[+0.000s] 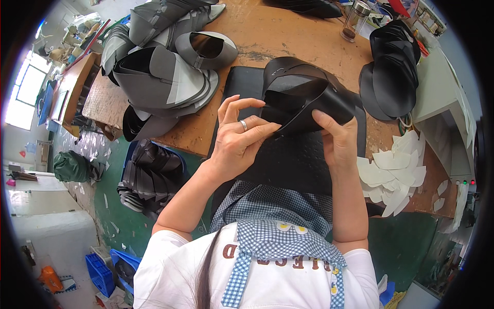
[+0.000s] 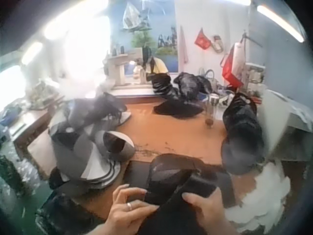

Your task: The person assembles shoe upper components by pressing linings into shoe uppers, retrieving reinforcement patches from a heating box, and adhering the patches onto the shoe uppers by hand.

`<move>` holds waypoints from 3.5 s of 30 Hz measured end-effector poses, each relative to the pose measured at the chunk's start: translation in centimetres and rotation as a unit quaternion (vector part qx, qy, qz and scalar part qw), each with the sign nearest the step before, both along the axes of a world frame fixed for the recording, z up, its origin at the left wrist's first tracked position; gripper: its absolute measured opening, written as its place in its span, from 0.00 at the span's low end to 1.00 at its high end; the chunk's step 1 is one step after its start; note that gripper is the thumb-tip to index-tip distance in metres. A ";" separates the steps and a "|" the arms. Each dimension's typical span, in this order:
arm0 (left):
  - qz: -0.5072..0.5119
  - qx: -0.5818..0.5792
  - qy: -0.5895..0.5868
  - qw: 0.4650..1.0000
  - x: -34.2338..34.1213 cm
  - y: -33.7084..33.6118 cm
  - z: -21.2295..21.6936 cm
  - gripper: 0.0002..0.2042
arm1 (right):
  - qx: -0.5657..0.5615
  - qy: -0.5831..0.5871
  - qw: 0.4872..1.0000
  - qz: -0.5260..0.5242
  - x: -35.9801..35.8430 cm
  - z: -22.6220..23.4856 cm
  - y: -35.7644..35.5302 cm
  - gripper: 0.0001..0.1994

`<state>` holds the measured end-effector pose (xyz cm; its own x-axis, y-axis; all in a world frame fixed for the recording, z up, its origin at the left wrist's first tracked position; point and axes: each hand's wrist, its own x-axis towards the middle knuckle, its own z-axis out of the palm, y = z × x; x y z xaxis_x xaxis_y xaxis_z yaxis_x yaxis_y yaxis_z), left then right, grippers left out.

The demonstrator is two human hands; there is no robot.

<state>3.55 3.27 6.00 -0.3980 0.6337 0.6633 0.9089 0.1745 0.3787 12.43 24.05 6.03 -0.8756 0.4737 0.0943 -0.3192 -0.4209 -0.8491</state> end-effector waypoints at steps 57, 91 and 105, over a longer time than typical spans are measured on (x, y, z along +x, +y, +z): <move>0.003 0.018 -0.009 1.000 3.0 4.7 0.5 0.25 | 0.540 -0.023 0.823 -0.177 2.2 -1.1 -2.0 0.21; -0.098 0.265 -0.758 0.588 -0.6 4.7 -5.6 0.15 | 0.500 0.030 0.862 -0.076 3.7 -1.1 -1.2 0.12; -0.183 0.154 -0.776 0.584 -1.0 3.7 -4.2 0.22 | 0.482 0.042 0.873 -0.068 4.0 -1.5 -1.2 0.13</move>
